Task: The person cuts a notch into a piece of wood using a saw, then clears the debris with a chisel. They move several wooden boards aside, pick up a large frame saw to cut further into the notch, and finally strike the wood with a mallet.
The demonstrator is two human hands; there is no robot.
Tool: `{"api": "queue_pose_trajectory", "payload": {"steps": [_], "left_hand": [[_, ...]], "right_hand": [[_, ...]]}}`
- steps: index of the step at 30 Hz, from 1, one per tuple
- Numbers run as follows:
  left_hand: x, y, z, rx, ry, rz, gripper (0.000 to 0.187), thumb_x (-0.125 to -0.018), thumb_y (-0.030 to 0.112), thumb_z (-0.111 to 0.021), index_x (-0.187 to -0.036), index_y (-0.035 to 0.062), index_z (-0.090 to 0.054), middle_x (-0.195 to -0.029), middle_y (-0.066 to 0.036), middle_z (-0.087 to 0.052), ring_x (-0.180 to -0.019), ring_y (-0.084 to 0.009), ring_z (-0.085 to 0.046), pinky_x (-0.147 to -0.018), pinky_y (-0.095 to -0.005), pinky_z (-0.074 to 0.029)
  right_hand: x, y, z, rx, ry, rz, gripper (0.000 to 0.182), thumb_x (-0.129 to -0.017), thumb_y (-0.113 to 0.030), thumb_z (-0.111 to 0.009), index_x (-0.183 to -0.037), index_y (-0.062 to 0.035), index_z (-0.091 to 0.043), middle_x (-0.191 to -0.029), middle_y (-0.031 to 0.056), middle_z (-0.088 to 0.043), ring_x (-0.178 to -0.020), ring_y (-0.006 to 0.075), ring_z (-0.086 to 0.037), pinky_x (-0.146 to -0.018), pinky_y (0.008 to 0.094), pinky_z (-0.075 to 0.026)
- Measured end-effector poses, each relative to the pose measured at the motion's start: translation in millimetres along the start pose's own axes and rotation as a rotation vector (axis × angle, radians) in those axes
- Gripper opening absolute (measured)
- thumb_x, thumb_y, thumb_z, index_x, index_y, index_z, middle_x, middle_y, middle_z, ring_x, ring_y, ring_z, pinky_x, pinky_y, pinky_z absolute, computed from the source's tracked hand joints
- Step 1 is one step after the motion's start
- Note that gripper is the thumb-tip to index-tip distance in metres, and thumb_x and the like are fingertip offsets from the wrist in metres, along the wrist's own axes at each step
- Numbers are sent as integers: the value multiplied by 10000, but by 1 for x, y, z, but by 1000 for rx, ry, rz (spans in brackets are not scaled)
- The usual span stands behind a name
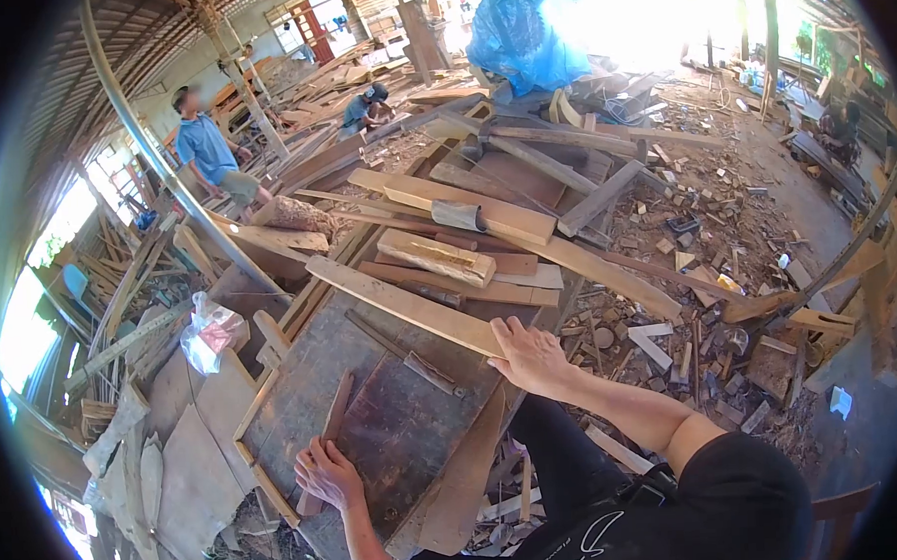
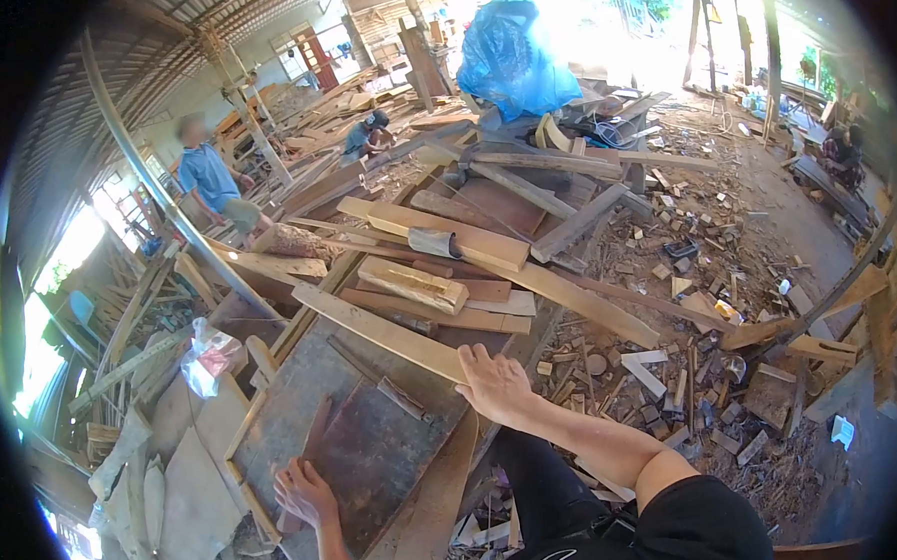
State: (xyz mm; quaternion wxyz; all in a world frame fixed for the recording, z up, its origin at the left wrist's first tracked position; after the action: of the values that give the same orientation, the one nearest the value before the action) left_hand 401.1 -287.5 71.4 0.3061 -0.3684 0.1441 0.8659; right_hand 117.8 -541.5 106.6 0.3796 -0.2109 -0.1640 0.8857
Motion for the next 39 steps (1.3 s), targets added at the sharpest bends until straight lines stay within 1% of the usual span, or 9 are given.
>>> {"api": "queue_pose_trajectory", "payload": {"steps": [4,11,16,24,30,32,36,38,39], "left_hand": [[0,2,3,18,-8,14,199,-920,267,-597,-1069,141,-637,-970,-76,-555,-936,-281,-543,-794,-417,-401],[2,-1,0,4,20,-3,192,-930,267,-586,-1055,128,-629,-947,-77,-527,-903,-278,-526,-782,-412,-389],[1,1,0,8,73,-33,193,-922,257,-597,-1063,127,-621,-953,-80,-538,-912,-285,-529,-796,-418,-391],[-1,0,2,31,-5,24,208,-911,251,-604,-1076,126,-619,-968,-79,-549,-919,-284,-531,-809,-417,-393],[-4,2,6,43,-9,38,204,-901,251,-608,-1062,127,-632,-957,-77,-548,-917,-281,-532,-803,-415,-394],[-6,0,6,43,-13,55,202,-901,252,-608,-1058,127,-635,-955,-77,-548,-916,-281,-533,-801,-414,-395],[-6,1,7,56,-5,43,200,-900,257,-611,-1056,135,-635,-952,-74,-545,-911,-278,-533,-794,-414,-394],[-7,0,6,49,-5,63,197,-899,260,-614,-1051,138,-635,-951,-70,-545,-910,-277,-533,-792,-414,-393],[-7,0,6,63,0,63,190,-899,264,-616,-1043,141,-634,-949,-66,-545,-911,-275,-532,-790,-414,-392]], "right_hand": [[1,11,16,-100,-67,37,470,-892,-317,-653,-1210,-45,-439,-1087,152,-538,-971,379,-625,-809,521,-484],[8,29,32,-302,-47,123,541,-890,-386,-655,-1270,-41,-486,-1116,179,-574,-1015,375,-619,-845,490,-494],[-21,31,71,-185,51,134,592,-887,-392,-662,-1312,-31,-465,-1146,177,-579,-985,350,-626,-836,476,-514],[-98,49,81,32,269,104,610,-875,-350,-667,-1348,-18,-470,-1203,158,-574,-1185,329,-527,-983,444,-443],[-137,55,66,86,169,100,560,-850,-353,-689,-1282,-36,-526,-1257,154,-564,-1191,340,-519,-980,460,-448],[-145,53,70,128,62,-20,525,-850,-367,-686,-1241,-38,-566,-1262,157,-565,-1194,334,-519,-981,463,-446],[-155,52,66,285,-21,-20,497,-866,-397,-659,-1190,-25,-600,-1210,159,-543,-1148,370,-517,-969,488,-434],[-145,40,63,284,33,14,404,-859,-328,-676,-1116,-21,-625,-1187,150,-533,-1117,378,-514,-928,507,-425],[-137,27,66,270,185,87,353,-856,-295,-681,-1071,-20,-630,-1196,149,-531,-1121,370,-509,-912,514,-416]]}}
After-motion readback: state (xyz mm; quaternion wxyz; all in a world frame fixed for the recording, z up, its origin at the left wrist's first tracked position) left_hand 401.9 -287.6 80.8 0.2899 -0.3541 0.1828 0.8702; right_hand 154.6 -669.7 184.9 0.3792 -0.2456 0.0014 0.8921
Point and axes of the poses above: each hand's wrist, its own x-axis away from the middle knuckle, its own z-axis out of the back of the hand, y = z × x, the point moved 2 cm from there along -x, towards the middle knuckle
